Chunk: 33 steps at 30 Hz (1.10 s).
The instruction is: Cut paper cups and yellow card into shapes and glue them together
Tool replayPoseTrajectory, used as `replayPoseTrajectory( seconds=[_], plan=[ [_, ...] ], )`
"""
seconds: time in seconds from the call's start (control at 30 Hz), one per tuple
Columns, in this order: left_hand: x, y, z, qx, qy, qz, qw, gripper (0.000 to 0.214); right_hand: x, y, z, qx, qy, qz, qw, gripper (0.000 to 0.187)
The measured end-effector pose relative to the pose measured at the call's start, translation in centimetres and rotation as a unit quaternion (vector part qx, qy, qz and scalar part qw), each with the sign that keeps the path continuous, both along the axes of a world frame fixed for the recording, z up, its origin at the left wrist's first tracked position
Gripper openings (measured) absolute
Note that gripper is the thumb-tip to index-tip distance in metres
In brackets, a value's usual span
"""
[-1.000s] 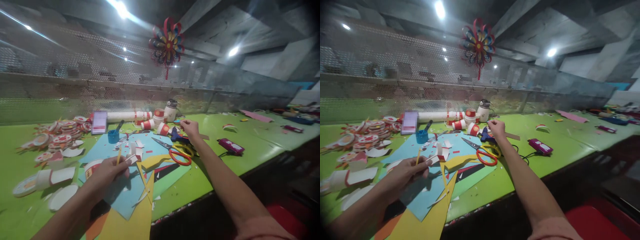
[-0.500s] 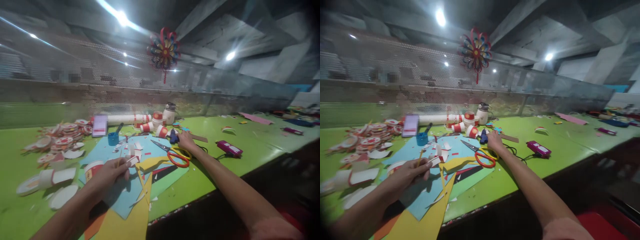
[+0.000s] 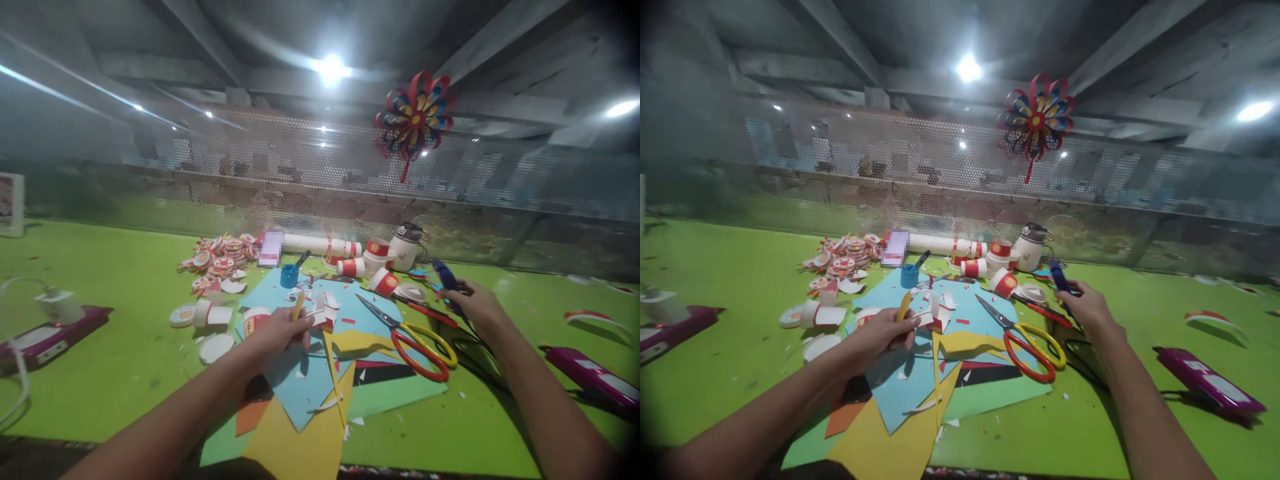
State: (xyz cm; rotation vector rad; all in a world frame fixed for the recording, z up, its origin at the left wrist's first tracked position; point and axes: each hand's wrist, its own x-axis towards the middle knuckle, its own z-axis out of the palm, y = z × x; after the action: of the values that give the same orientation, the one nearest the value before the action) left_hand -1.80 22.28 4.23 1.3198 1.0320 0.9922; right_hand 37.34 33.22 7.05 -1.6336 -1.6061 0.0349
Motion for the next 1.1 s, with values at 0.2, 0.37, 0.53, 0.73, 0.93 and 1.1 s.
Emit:
replayPoseTrajectory(
  seconds=[0.2,0.37,0.53,0.73,0.93,1.1],
  plan=[
    [-0.1,0.3,-0.3,0.001,-0.010,0.005,1.000,0.034,-3.4,-4.3,3.8,-0.029,0.191,0.146,0.970,0.044],
    [-0.2,0.6,-0.2,0.017,0.011,0.024,1.000,0.031,-9.2,-8.1,5.8,-0.121,0.183,0.340,0.914,0.048],
    [-0.4,0.5,0.2,0.042,0.086,0.031,0.995,0.040,-12.7,-9.8,4.7,-0.171,0.123,0.389,0.897,0.043],
    [-0.2,0.1,0.6,0.029,0.089,0.020,0.995,0.037,-13.1,-10.3,2.5,-0.216,0.079,0.379,0.897,0.048],
    [-0.1,-0.3,1.3,0.017,0.109,0.025,0.994,0.040,-13.2,-11.1,2.7,-0.208,0.055,0.385,0.897,0.046],
    [-0.1,-0.6,1.5,0.016,0.122,0.013,0.992,0.043,-13.3,-11.0,2.2,-0.180,0.022,0.377,0.908,0.039]
  ],
)
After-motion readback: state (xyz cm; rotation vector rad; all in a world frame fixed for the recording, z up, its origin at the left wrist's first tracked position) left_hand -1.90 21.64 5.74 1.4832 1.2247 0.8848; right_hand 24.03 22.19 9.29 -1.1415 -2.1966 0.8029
